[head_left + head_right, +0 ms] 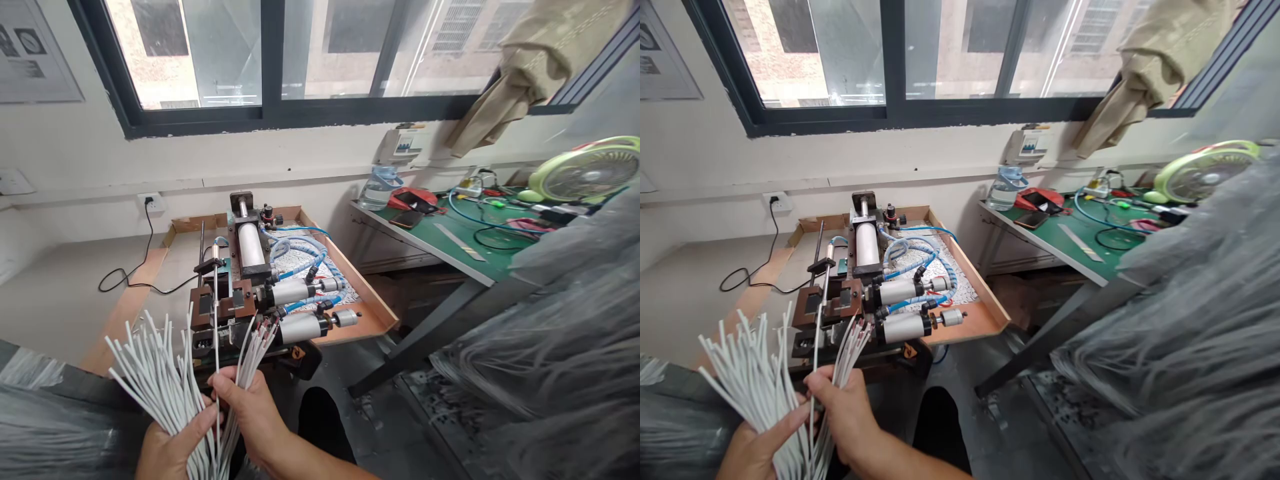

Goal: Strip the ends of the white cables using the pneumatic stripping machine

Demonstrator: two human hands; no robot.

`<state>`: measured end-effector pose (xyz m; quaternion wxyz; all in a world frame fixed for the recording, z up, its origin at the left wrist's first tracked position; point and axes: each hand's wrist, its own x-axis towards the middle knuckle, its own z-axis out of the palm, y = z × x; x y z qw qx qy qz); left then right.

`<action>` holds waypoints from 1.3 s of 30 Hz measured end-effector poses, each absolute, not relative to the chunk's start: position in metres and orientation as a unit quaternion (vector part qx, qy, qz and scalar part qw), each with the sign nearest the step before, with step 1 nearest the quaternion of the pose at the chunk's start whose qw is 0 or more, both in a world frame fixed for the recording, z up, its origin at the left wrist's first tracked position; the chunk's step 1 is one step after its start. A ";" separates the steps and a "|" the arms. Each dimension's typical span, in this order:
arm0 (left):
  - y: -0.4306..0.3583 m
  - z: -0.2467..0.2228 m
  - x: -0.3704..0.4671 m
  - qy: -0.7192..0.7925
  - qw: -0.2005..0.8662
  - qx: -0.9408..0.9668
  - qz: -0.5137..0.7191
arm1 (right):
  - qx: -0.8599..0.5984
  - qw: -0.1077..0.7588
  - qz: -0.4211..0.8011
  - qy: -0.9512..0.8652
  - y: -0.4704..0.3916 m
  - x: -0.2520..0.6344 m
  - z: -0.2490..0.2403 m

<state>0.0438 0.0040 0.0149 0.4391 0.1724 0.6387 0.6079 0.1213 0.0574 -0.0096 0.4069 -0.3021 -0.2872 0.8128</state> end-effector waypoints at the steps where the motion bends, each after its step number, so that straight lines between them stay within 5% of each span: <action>1: 0.003 0.012 0.042 0.637 0.449 0.174 0.601 | -0.311 0.420 0.803 -0.287 0.057 0.122 -0.010; 20: 0.002 0.008 0.037 0.626 0.466 0.136 0.610 | -0.349 0.478 0.740 -0.319 0.056 0.123 -0.023; 39: -0.002 0.005 0.031 0.617 0.444 0.139 0.635 | -0.300 0.437 0.772 -0.351 0.069 0.124 -0.029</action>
